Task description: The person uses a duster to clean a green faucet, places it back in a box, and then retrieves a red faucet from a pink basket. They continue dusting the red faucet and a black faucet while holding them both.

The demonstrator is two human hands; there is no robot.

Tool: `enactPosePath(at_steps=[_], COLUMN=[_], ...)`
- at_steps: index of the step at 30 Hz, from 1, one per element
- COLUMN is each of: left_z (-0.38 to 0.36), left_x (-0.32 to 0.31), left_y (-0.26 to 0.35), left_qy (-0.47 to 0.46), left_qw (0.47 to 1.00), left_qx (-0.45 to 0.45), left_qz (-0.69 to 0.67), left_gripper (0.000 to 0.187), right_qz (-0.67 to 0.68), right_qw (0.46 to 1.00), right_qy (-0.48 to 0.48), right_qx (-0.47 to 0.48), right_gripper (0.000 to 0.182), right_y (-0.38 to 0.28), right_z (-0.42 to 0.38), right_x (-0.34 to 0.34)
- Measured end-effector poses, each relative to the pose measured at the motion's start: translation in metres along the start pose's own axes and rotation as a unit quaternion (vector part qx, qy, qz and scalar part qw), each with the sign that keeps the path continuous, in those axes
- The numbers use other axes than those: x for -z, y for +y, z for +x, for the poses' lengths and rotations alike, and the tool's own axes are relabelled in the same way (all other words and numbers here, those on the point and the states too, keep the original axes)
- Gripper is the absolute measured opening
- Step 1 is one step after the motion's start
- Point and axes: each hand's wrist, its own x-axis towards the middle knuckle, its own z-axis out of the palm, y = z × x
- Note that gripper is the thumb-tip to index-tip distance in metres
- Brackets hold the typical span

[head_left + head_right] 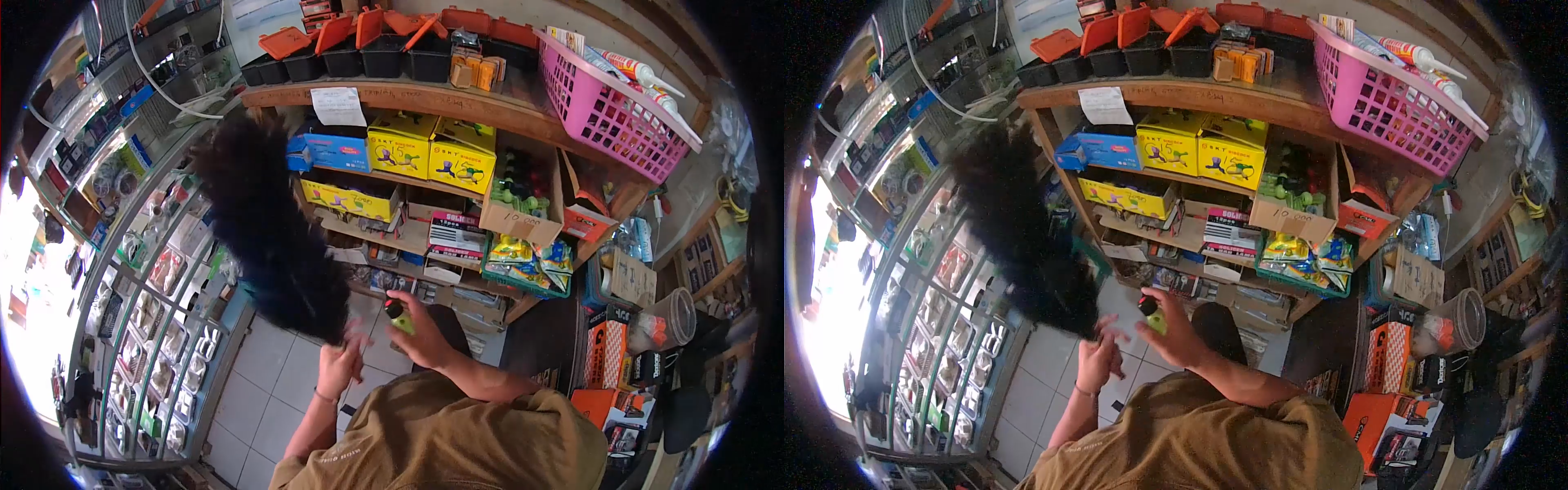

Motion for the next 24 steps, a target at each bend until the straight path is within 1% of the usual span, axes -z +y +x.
enactPosePath(at_steps=[1,2,3,4,5,6,7,8,9,10,12,14,15,16,17,18,19,20,21,22,23,24], left_z=[0.008,0.013,0.015,0.018,0.026,0.028,0.029,0.03,0.031,0.033,0.028,0.027,0.024,0.022,0.014,0.003,-0.001,-0.005,-0.01,-0.006,-0.014,-0.02], left_x=[-0.005,-0.015,-0.019,-0.023,-0.026,-0.033,-0.039,-0.043,-0.043,-0.053,-0.039,-0.038,-0.04,-0.043,-0.045,-0.052,-0.056,-0.06,-0.063,-0.063,-0.067,-0.07], left_y=[0.004,0.009,0.009,0.011,0.001,0.004,0.001,-0.002,-0.003,0.0,-0.011,-0.023,-0.026,-0.027,-0.027,-0.019,-0.021,-0.023,-0.026,-0.032,-0.036,-0.039], left_qy=[-0.049,-0.047,-0.047,-0.049,-0.026,-0.018,0.001,0.02,0.017,0.062,0.021,0.06,0.077,0.091,0.103,0.117,0.118,0.099,0.079,0.037,0.048,0.059], left_qw=[0.999,0.996,0.995,0.994,0.993,0.989,0.989,0.988,0.989,0.976,0.988,0.993,0.992,0.99,0.993,0.992,0.992,0.987,0.975,0.947,0.931,0.913], left_qx=[-0.005,0.002,0.019,0.033,0.0,0.0,-0.004,-0.008,0.003,0.027,0.03,-0.025,-0.075,-0.089,-0.06,-0.029,-0.023,-0.072,-0.122,-0.205,-0.218,-0.233], left_qz=[-0.022,-0.072,-0.084,-0.097,-0.118,-0.144,-0.149,-0.153,-0.15,-0.205,-0.151,-0.101,-0.068,-0.054,-0.007,0.036,0.033,0.102,0.171,0.245,0.287,0.329], left_gripper=[0.046,0.051,0.052,0.053,0.04,0.045,0.05,0.055,0.057,0.051,0.047,0.039,0.043,0.044,0.045,0.047,0.047,0.046,0.044,0.048,0.05,0.052], right_qz=[-0.106,-0.21,-0.254,-0.252,-0.283,-0.312,-0.306,-0.303,-0.287,-0.272,-0.271,-0.185,-0.118,-0.116,-0.032,0.053,-0.007,-0.008,-0.035,-0.062,-0.074,-0.079], right_qw=[0.992,0.967,0.952,0.952,0.935,0.916,0.915,0.915,0.92,0.924,0.925,0.96,0.972,0.972,0.99,0.988,0.994,0.994,0.996,0.997,0.997,0.996], right_qy=[0.003,0.006,0.01,0.01,-0.003,-0.014,-0.041,-0.038,-0.066,-0.093,-0.1,-0.16,-0.149,-0.144,-0.135,-0.127,-0.098,-0.1,-0.068,-0.036,-0.002,-0.003], right_qx=[0.07,0.14,0.169,0.174,0.213,0.25,0.261,0.265,0.258,0.252,0.246,0.137,0.139,0.142,0.036,-0.076,-0.042,-0.049,-0.035,-0.02,-0.031,-0.033], right_gripper=[0.058,0.062,0.072,0.072,0.072,0.074,0.075,0.075,0.075,0.075,0.073,0.072,0.068,0.068,0.066,0.063,0.062,0.062,0.059,0.056,0.042,0.042], right_y=[-0.002,-0.002,0.0,0.0,-0.001,-0.002,0.001,0.004,0.006,0.007,0.002,-0.002,0.012,0.005,-0.003,-0.008,-0.006,-0.008,-0.014,-0.02,-0.026,-0.02], right_z=[-0.001,-0.001,-0.002,-0.002,-0.003,-0.004,-0.004,-0.004,-0.002,0.001,0.002,0.003,0.0,0.002,0.0,-0.003,-0.007,-0.01,-0.011,-0.014,-0.019,-0.025], right_x=[-0.004,-0.006,-0.006,-0.005,-0.002,0.0,0.003,0.004,0.005,0.006,0.006,0.007,0.005,0.002,-0.002,-0.007,-0.012,-0.015,-0.016,-0.019,-0.022,-0.024])
